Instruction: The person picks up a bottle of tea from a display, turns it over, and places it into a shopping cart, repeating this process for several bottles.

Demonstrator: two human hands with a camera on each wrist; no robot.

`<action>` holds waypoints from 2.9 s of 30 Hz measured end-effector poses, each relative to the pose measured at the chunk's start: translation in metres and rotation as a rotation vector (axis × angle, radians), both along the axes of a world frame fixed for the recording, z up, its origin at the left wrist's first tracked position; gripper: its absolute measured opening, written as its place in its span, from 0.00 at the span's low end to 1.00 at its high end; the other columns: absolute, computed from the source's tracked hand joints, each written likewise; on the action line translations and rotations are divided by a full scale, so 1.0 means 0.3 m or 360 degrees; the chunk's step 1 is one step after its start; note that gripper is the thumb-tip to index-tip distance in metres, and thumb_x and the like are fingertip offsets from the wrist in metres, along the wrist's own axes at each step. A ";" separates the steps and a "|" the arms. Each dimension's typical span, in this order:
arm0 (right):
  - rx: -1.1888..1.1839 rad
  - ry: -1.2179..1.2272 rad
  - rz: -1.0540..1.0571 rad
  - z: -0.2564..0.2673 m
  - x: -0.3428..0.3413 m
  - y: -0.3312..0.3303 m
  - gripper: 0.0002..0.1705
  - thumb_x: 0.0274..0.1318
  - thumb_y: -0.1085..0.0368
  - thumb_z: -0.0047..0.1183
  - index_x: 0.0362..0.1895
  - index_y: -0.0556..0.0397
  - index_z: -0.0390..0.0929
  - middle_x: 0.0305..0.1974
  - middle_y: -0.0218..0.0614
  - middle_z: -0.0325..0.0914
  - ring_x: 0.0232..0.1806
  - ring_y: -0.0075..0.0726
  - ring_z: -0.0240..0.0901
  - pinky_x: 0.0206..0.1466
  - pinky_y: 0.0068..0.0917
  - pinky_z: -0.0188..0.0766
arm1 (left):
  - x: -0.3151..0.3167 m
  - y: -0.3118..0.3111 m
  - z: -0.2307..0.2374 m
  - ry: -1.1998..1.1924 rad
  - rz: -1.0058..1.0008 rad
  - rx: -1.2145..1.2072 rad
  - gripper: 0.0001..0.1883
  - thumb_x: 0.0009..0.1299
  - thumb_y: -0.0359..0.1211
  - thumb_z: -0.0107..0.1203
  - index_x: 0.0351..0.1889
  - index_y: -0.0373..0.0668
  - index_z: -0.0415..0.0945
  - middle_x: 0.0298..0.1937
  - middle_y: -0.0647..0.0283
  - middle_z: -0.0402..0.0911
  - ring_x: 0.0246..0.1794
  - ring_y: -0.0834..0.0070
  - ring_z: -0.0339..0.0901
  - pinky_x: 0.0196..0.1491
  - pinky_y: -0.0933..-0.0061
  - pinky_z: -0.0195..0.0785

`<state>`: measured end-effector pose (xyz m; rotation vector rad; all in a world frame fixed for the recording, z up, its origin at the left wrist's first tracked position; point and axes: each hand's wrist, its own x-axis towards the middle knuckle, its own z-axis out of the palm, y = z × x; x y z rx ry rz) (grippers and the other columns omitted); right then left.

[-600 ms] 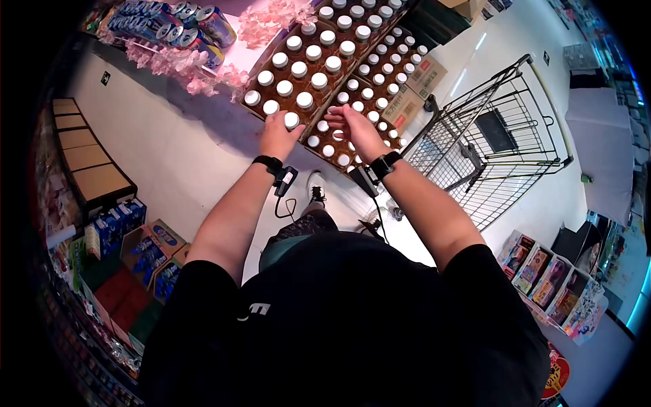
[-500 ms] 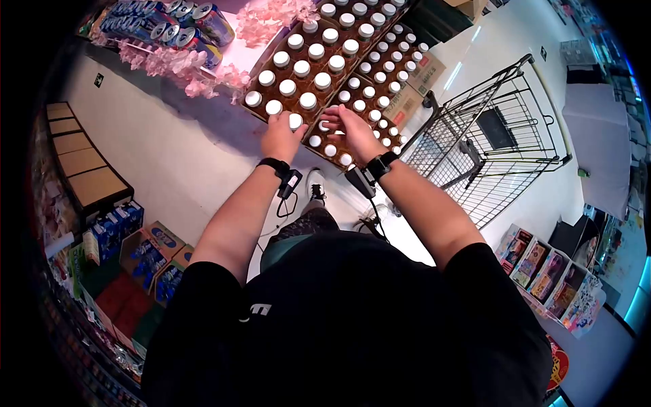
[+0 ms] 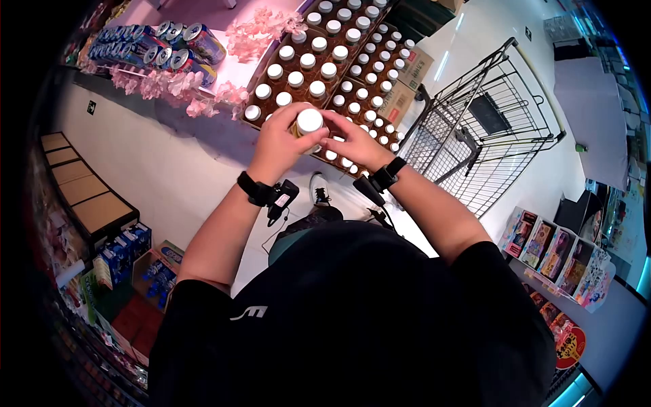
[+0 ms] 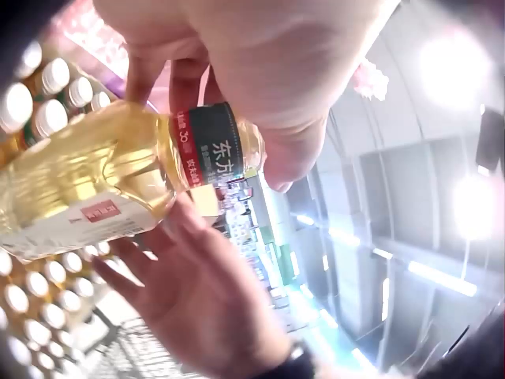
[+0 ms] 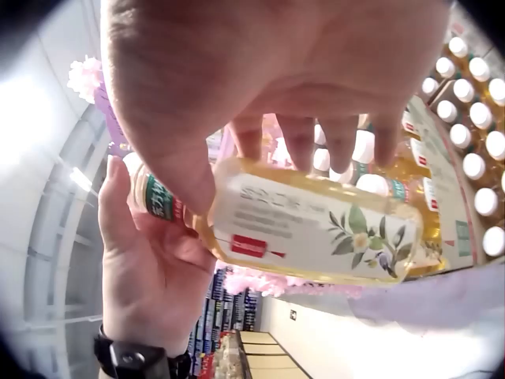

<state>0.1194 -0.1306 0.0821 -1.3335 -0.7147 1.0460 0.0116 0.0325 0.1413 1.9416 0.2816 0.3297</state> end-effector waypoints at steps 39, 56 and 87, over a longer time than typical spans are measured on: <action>-0.0651 -0.0608 -0.0480 -0.673 0.347 -1.387 0.36 0.37 0.63 0.69 0.55 0.47 0.67 0.46 0.45 0.71 0.50 0.51 0.69 0.55 0.37 0.68 | 0.590 -1.332 -0.674 0.1344 -0.0971 -0.0689 0.26 0.66 0.20 0.40 0.64 0.39 0.63 0.56 0.61 0.74 0.54 0.79 0.71 0.55 0.79 0.63; -0.1058 -0.0454 -0.0170 -0.938 0.276 -1.224 0.32 0.36 0.67 0.67 0.48 0.51 0.65 0.51 0.47 0.66 0.55 0.51 0.65 0.59 0.37 0.64 | 0.139 -0.904 -0.644 0.1241 -0.0116 -0.1274 0.14 0.71 0.25 0.44 0.54 0.35 0.69 0.50 0.60 0.77 0.51 0.73 0.75 0.56 0.71 0.68; -0.1319 -0.0919 -0.0791 -0.714 0.861 -1.296 0.24 0.51 0.60 0.61 0.53 0.48 0.70 0.43 0.46 0.78 0.47 0.47 0.76 0.50 0.36 0.71 | -0.138 -0.693 -0.689 0.1472 0.0000 -0.0848 0.12 0.73 0.36 0.49 0.50 0.40 0.72 0.45 0.65 0.78 0.47 0.76 0.76 0.49 0.73 0.69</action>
